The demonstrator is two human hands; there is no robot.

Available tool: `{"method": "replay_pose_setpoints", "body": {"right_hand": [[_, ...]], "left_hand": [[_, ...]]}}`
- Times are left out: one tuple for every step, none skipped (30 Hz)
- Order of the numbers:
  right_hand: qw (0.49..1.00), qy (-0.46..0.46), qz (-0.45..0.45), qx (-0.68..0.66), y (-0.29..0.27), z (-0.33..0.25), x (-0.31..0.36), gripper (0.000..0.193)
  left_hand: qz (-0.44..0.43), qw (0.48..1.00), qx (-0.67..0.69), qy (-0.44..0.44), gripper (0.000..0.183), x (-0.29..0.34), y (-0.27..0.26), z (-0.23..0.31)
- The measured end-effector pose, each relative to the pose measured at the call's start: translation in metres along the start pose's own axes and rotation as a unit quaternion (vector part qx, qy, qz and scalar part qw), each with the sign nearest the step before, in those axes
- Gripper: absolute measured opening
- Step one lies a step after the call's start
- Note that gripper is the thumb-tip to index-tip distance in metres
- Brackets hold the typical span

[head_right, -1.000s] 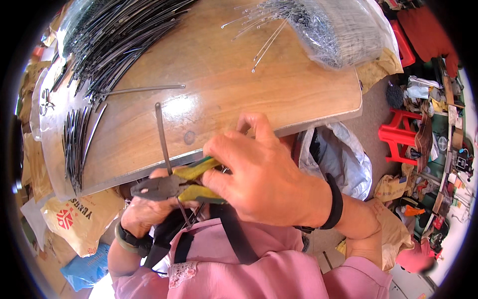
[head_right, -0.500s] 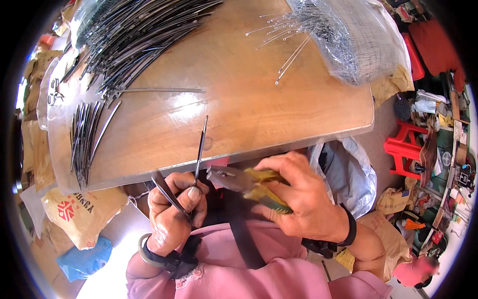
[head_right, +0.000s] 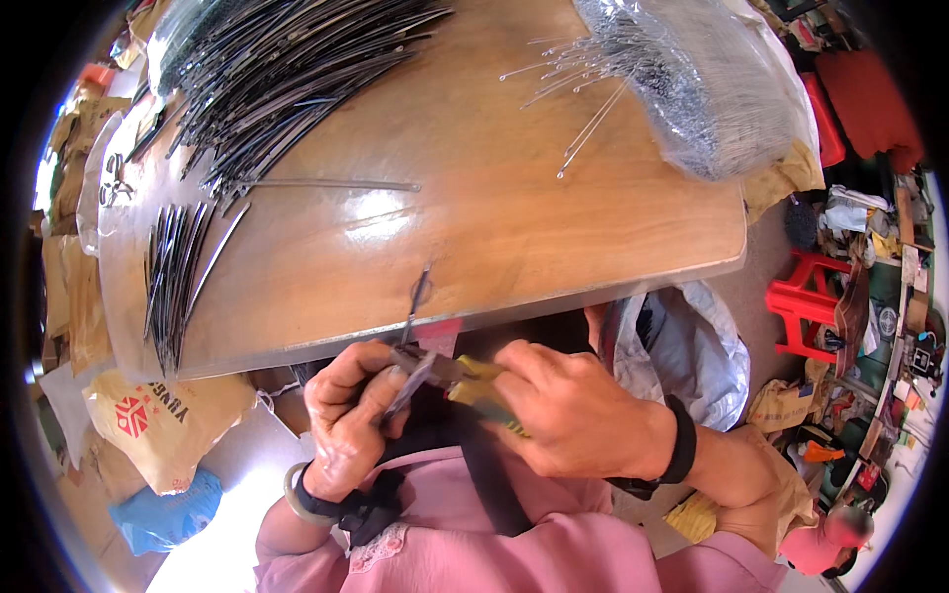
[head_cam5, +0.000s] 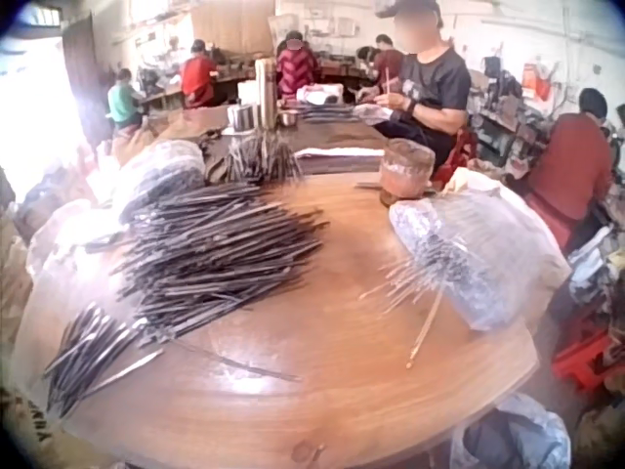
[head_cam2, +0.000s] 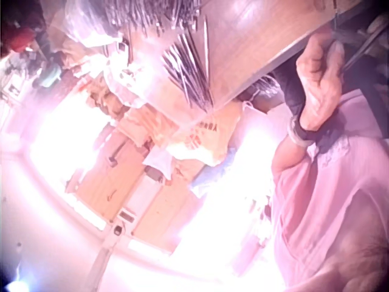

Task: The person picks up metal strips and a wire from a table, and uses pliers to wrap and secure the wire around the metal strips.

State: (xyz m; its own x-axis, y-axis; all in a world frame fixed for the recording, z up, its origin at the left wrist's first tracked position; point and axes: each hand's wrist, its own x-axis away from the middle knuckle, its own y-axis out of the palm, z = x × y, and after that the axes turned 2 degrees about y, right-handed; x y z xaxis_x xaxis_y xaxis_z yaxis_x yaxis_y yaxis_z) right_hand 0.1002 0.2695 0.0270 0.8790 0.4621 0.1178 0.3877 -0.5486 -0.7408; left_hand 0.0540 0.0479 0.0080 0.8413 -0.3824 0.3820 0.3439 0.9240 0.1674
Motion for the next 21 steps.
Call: {"method": "replay_pose_setpoints", "body": {"right_hand": [[1.000,0.009,-0.002,-0.015,0.000,-0.002,-0.003,0.035],[1.000,0.013,-0.005,-0.026,-0.001,-0.004,-0.009,0.037],[0.999,0.016,-0.009,-0.036,-0.002,-0.007,-0.013,0.039],[0.999,0.010,0.015,-0.050,0.001,-0.004,-0.017,0.039],[0.997,0.004,0.043,-0.062,0.002,-0.004,-0.021,0.039],[0.995,-0.004,0.070,-0.076,0.002,-0.005,-0.024,0.039],[0.991,-0.011,0.097,-0.090,0.003,-0.006,-0.026,0.039],[0.988,0.015,0.111,-0.109,0.002,-0.011,-0.023,0.042],[0.984,0.027,0.129,-0.122,0.007,-0.015,-0.022,0.040],[0.979,0.040,0.147,-0.136,0.015,-0.018,-0.021,0.039],[0.974,0.057,0.165,-0.146,0.021,-0.021,-0.020,0.037],[0.971,0.047,0.189,-0.142,0.028,-0.024,-0.025,0.032],[0.969,0.049,0.189,-0.149,0.033,-0.025,-0.029,0.032],[0.968,0.053,0.191,-0.156,0.038,-0.025,-0.031,0.032],[0.966,0.058,0.192,-0.163,0.040,-0.025,-0.032,0.032],[0.967,0.059,0.190,-0.159,0.039,-0.025,-0.030,0.033],[0.969,0.057,0.180,-0.158,0.036,-0.024,-0.026,0.028],[0.971,0.057,0.170,-0.155,0.034,-0.023,-0.021,0.023],[0.973,0.058,0.162,-0.153,0.033,-0.022,-0.017,0.020],[0.971,0.053,0.173,-0.156,0.035,-0.020,-0.014,0.023],[0.972,0.041,0.182,-0.145,0.032,-0.018,-0.012,0.026]], "left_hand": [[0.008,1.000,-0.002,0.007,0.007,0.000,-0.002,0.003],[0.024,0.999,0.030,-0.007,0.009,0.000,-0.003,0.009],[0.040,0.997,0.063,-0.020,0.011,0.000,-0.003,0.013],[0.068,0.993,0.087,-0.047,0.013,-0.004,-0.002,0.012],[0.060,0.989,0.127,-0.046,0.012,-0.006,-0.010,0.011],[0.064,0.979,0.189,-0.026,0.013,-0.008,-0.010,0.011],[0.068,0.966,0.251,-0.005,0.015,-0.009,-0.008,0.010],[0.071,0.956,0.285,-0.014,0.015,-0.012,-0.007,0.013],[0.073,0.944,0.319,-0.025,0.016,-0.016,-0.005,0.016],[0.075,0.932,0.354,-0.036,0.017,-0.019,-0.003,0.018],[0.070,0.924,0.374,-0.034,0.018,-0.020,0.001,0.018],[0.064,0.916,0.395,-0.032,0.019,-0.022,0.004,0.017],[0.058,0.908,0.414,-0.031,0.021,-0.023,0.005,0.017],[0.032,0.908,0.417,-0.023,0.022,-0.024,0.003,0.014],[0.036,0.909,0.414,-0.024,0.022,-0.024,0.005,0.014],[0.039,0.910,0.411,-0.025,0.022,-0.024,0.008,0.015],[0.042,0.911,0.410,-0.025,0.022,-0.026,0.011,0.015],[0.039,0.910,0.411,-0.035,0.022,-0.028,0.012,0.015],[0.036,0.910,0.411,-0.046,0.022,-0.029,0.013,0.015],[0.028,0.908,0.414,-0.057,0.021,-0.031,0.016,0.014],[0.052,0.919,0.388,-0.057,0.017,-0.032,0.022,0.019]]}}
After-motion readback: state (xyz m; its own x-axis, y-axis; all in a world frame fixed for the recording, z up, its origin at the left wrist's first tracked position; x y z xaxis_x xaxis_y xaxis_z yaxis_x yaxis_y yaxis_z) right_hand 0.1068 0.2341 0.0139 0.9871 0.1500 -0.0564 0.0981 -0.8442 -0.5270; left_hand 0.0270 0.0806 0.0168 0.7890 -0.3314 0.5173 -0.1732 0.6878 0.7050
